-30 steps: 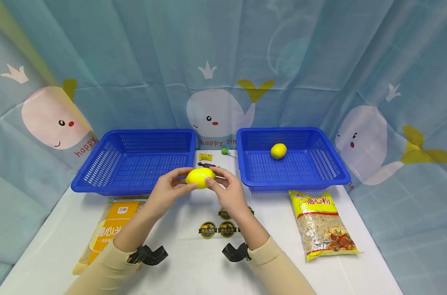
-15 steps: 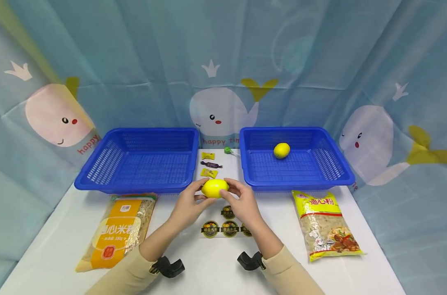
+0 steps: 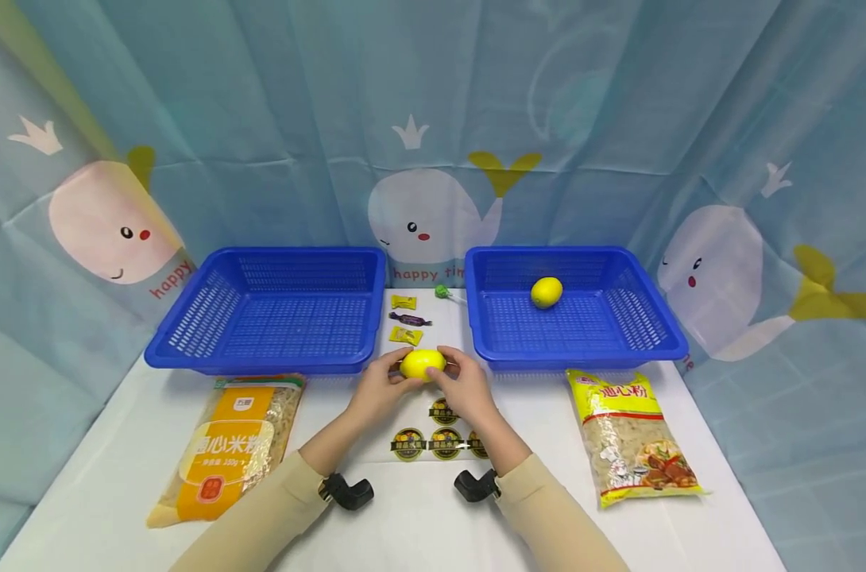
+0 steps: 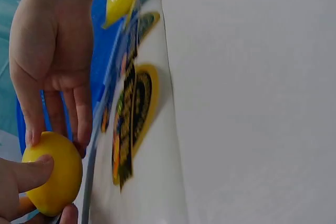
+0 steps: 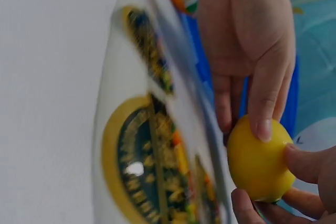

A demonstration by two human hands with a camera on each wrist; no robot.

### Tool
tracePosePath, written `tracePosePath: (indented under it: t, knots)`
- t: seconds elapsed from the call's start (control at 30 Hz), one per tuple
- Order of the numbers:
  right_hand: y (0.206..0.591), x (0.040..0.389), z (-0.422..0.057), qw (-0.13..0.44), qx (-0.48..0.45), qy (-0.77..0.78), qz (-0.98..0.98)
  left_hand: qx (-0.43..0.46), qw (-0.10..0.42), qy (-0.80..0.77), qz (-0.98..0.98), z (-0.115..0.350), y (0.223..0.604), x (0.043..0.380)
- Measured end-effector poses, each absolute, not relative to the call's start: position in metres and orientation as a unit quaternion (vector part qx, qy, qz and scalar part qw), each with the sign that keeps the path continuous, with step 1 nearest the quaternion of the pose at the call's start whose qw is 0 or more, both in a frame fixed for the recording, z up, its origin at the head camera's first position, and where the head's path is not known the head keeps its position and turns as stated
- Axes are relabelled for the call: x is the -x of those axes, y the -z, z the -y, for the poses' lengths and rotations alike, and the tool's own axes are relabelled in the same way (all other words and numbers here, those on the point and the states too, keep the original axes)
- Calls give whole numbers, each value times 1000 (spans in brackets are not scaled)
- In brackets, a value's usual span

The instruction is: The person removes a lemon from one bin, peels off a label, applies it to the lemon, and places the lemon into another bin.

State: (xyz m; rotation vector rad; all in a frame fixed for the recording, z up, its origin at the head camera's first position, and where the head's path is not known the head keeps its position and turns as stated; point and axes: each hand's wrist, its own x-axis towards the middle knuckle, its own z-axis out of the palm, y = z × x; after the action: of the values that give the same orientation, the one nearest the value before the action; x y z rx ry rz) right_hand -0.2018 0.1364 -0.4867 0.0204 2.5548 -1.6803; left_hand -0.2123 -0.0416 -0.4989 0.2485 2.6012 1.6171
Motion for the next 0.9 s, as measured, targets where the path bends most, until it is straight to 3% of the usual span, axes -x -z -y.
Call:
tracePosePath:
  t: [0.23, 0.9]
  knots:
    - [501, 208, -136, 43, -12, 554, -831, -67, 54, -503, -860, 41, 506, 219]
    - [497, 202, -141, 59, -10, 558, -827, -62, 62, -519, -850, 41, 506, 219]
